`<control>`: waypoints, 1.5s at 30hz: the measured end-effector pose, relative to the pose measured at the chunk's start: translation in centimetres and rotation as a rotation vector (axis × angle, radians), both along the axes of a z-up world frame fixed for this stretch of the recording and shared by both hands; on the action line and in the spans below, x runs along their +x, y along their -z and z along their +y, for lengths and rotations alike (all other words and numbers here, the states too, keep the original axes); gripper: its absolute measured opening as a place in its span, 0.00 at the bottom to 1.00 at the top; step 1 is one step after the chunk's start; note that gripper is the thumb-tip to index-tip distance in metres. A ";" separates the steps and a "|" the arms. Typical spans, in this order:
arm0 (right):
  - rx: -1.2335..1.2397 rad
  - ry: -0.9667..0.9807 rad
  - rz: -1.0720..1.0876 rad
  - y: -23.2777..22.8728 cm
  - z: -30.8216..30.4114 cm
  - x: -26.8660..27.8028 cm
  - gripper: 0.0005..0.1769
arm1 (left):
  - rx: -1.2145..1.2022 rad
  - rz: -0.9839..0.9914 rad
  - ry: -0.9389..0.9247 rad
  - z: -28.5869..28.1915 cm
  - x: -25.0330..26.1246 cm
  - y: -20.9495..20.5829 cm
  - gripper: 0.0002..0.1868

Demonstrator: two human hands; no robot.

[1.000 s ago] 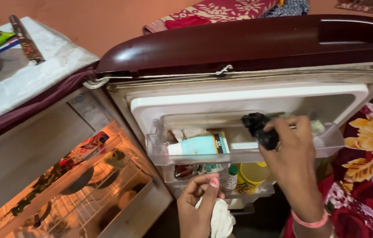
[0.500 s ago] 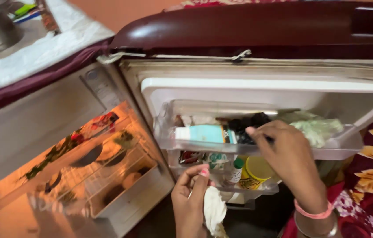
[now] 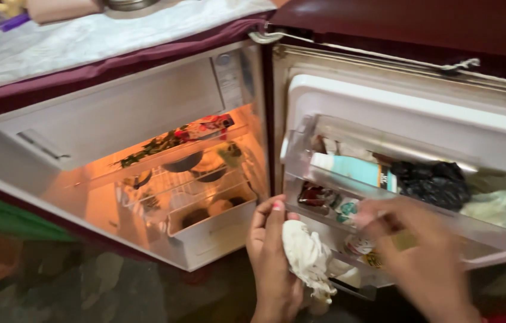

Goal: Cleaning the interior and exterior of a refrigerator with a cloth and organizing items.

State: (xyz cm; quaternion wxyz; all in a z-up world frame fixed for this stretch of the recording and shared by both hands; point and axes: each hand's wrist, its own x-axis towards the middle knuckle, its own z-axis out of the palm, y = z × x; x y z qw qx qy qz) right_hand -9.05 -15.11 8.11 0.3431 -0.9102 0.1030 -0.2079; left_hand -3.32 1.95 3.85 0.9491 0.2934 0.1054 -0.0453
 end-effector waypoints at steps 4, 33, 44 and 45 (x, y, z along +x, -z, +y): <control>-0.079 -0.776 -0.172 2.5 3.6 1.5 0.37 | -0.081 0.152 -0.120 2.8 0.0 -2.7 0.12; 0.317 -1.082 0.255 2.8 24.7 17.7 0.31 | 0.590 -0.100 -0.196 23.4 11.0 14.7 0.24; 1.407 -0.207 0.290 18.6 23.2 35.7 0.24 | 0.736 0.087 -0.236 27.4 18.5 13.6 0.18; 1.636 -0.144 0.356 19.7 22.9 37.2 0.24 | 0.558 0.021 -0.274 27.5 20.6 15.6 0.21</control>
